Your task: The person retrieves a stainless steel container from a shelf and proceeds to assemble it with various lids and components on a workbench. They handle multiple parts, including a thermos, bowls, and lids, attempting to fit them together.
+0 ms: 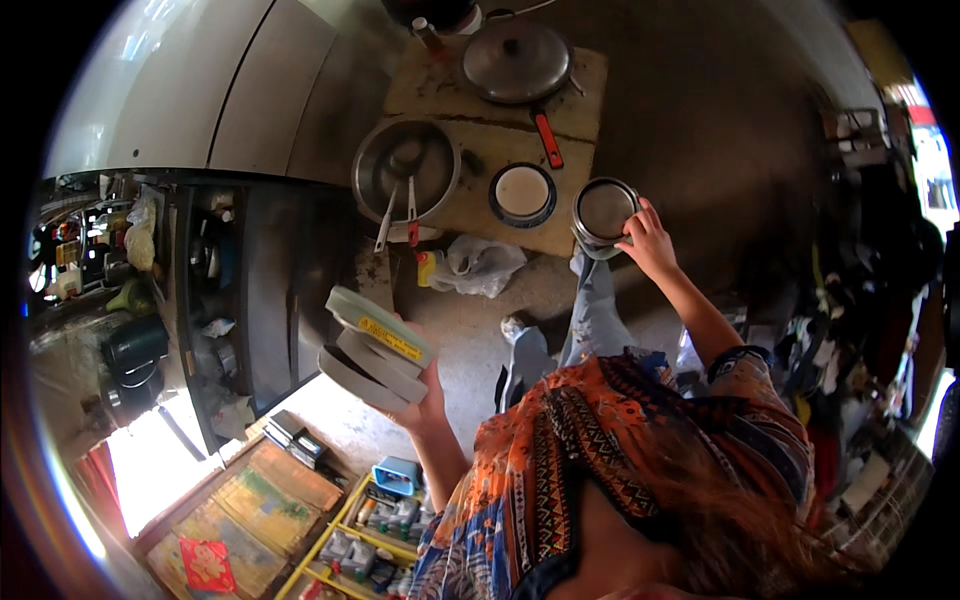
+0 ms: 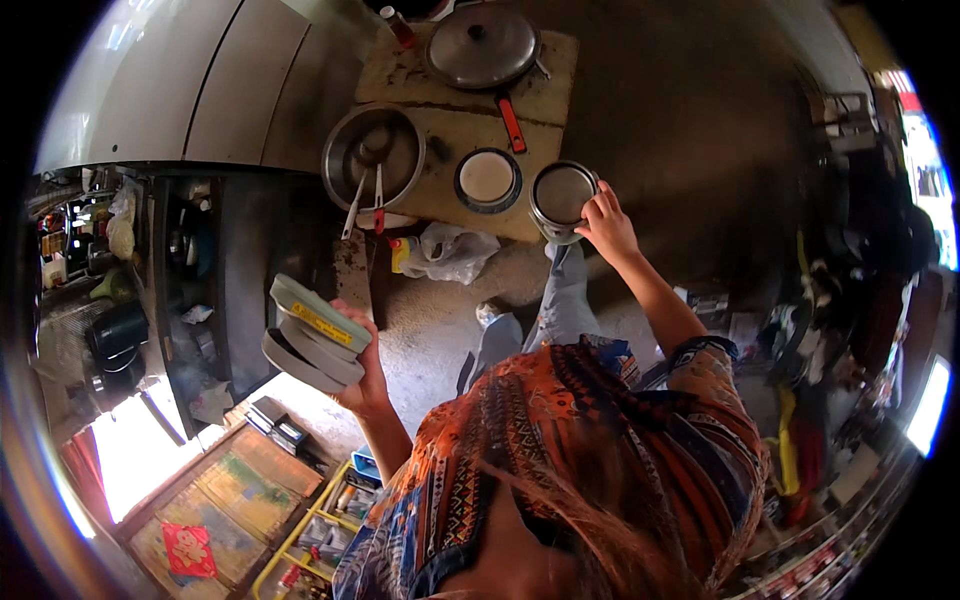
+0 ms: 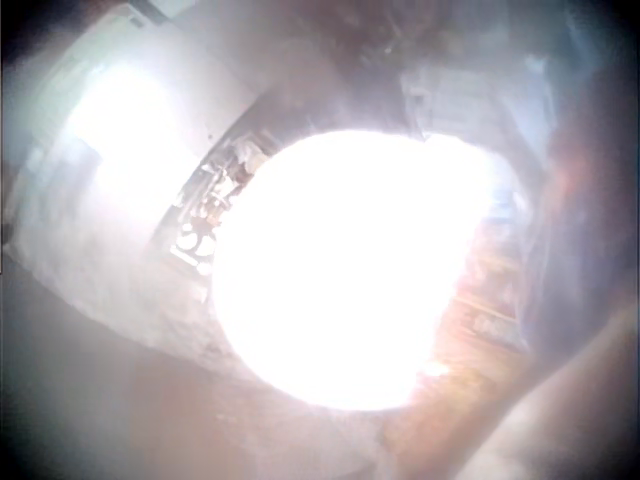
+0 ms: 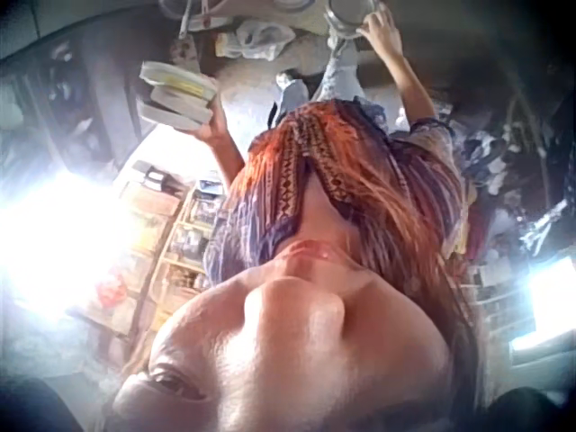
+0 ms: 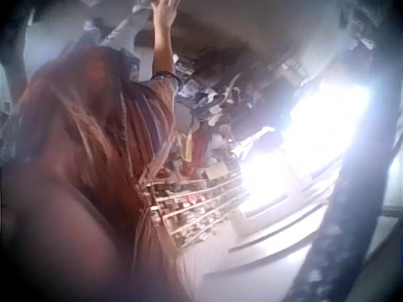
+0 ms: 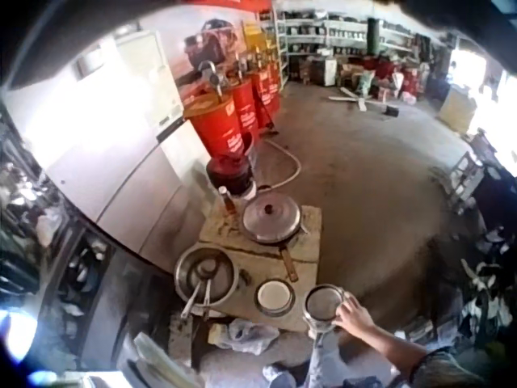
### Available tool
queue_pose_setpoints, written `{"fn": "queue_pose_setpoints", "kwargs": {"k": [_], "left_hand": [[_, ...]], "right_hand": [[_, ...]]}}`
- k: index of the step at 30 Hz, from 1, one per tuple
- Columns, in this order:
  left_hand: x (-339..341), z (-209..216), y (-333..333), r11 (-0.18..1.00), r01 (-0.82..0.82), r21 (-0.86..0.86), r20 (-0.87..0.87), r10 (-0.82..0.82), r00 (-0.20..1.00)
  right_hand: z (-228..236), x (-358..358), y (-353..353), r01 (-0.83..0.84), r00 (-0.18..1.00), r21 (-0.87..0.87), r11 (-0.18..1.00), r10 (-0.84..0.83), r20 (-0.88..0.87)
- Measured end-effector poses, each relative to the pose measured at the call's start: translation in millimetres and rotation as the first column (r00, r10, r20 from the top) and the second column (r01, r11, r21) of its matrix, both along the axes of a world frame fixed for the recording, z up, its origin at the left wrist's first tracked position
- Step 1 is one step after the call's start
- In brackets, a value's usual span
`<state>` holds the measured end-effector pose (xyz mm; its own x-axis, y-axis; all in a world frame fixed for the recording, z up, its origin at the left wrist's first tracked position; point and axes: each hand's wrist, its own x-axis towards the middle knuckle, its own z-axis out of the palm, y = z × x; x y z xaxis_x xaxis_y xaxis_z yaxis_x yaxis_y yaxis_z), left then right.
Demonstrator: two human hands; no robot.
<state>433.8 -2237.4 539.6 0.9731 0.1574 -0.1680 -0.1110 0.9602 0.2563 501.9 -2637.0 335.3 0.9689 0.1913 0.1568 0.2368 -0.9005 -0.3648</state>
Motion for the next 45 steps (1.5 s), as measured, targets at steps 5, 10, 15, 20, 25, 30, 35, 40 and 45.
{"fn": "queue_pose_setpoints", "kwargs": {"k": [5,10,15,20,25,30,35,40,45], "left_hand": [[34.6,-3.9,-60.8,0.968,-0.143,-0.206,-0.121,0.12,0.985],[64.0,-14.3,-86.1,0.946,-0.236,-0.223,-0.139,0.208,0.968],[69.1,-21.0,-103.9,0.943,-0.304,-0.136,-0.129,0.288,0.949],[59.4,-33.7,-111.9,0.899,-0.423,-0.112,-0.238,0.389,0.89],[46.5,-45.4,-112.3,0.864,-0.504,0.011,-0.322,0.48,0.816],[23.5,-52.8,-104.2,0.819,-0.573,0.027,-0.332,0.548,0.768],[-4.4,-55.5,-98.1,0.78,-0.625,-0.017,-0.307,0.591,0.746],[-7.2,-64.9,-87.5,0.744,-0.664,-0.071,-0.363,0.601,0.712],[-5.2,-73.0,-79.1,0.802,-0.597,0.003,-0.36,0.557,0.748]], "right_hand": [[-35.0,74.4,-35.6,-0.101,0.992,-0.057,0.993,0.096,-0.086],[-11.3,130.1,-56.3,-0.329,0.942,-0.086,0.94,0.32,-0.106],[53.0,162.5,-55.4,-0.429,0.884,0.127,0.894,0.444,-0.146],[68.3,202.1,-10.4,-0.41,0.9,0.242,0.88,0.433,-0.051],[17.0,249.7,61.2,-0.394,0.919,0.243,0.886,0.383,0.093],[-50.9,284.5,118.1,-0.289,0.956,0.166,0.943,0.276,0.099],[-94.1,281.0,129.7,-0.237,0.972,0.081,0.968,0.235,0.025],[-116.5,271.7,135.4,-0.129,0.989,0.042,0.991,0.132,-0.068],[-111.2,230.2,126.2,-0.084,0.993,0.3,0.95,0.054,0.106]]}}
